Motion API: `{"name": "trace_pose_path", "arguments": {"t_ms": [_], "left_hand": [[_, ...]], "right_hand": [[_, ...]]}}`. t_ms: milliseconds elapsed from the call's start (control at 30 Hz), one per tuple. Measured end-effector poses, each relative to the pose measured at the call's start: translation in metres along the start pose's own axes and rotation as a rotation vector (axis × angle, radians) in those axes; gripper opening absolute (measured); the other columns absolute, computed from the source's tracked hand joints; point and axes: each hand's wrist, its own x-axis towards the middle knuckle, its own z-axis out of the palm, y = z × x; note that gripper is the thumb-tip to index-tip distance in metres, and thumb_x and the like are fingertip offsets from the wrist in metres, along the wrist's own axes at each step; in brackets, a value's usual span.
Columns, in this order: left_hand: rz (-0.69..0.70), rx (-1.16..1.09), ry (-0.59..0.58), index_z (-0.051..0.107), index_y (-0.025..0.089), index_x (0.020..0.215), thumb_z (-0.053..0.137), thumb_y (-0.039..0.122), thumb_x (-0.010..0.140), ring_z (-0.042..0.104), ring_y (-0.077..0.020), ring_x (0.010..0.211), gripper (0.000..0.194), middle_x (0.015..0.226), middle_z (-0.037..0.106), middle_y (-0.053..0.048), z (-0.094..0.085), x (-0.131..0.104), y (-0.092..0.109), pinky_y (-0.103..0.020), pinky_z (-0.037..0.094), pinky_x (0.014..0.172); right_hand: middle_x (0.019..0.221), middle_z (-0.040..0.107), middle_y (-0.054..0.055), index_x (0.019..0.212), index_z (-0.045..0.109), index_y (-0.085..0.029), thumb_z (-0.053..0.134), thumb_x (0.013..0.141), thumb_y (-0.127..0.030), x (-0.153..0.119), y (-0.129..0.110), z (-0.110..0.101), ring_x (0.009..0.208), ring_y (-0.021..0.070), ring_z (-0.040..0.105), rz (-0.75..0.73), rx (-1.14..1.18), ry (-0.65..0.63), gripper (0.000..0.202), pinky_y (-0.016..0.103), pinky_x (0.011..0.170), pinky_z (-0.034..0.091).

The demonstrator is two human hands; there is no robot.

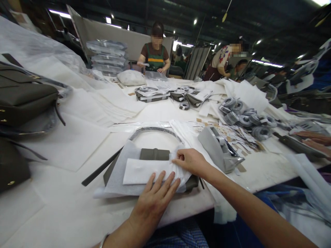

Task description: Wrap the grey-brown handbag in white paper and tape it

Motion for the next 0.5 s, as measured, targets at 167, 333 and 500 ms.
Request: {"name": "trace_pose_path", "arguments": {"t_ms": [167,333,500], "left_hand": [[-0.014,0.001,-0.016,0.054,0.029,0.138,0.027,0.026,0.106,0.06,-0.0221,0.12,0.042,0.139,0.059,0.006,0.0,0.0,0.001,-0.043,0.048,0.102],[0.002,0.014,-0.06,0.046,0.023,0.145,0.031,0.017,0.104,0.057,-0.0246,0.125,0.044,0.144,0.055,0.003,0.001,-0.003,0.003,-0.046,0.049,0.102],[0.013,0.002,-0.093,0.039,0.021,0.149,0.038,0.012,0.1,0.052,-0.0255,0.131,0.05,0.15,0.047,0.001,0.002,-0.007,0.002,-0.048,0.048,0.105]], "right_hand": [[0.063,0.067,-0.001,0.072,0.069,-0.02,0.067,0.086,-0.038,-0.003,0.007,-0.011,0.06,0.0144,0.059,-0.018,0.143,0.075,0.022,0.025,0.056,0.036],[0.094,0.077,0.003,0.1,0.072,-0.021,0.056,0.096,-0.032,-0.049,0.023,-0.029,0.084,0.0168,0.07,-0.208,0.249,0.207,0.02,0.028,0.078,0.052],[0.129,0.068,0.007,0.128,0.064,-0.023,0.057,0.097,-0.027,-0.106,0.043,-0.009,0.128,0.0206,0.057,-0.614,0.057,0.139,0.032,0.039,0.111,0.042]]}}
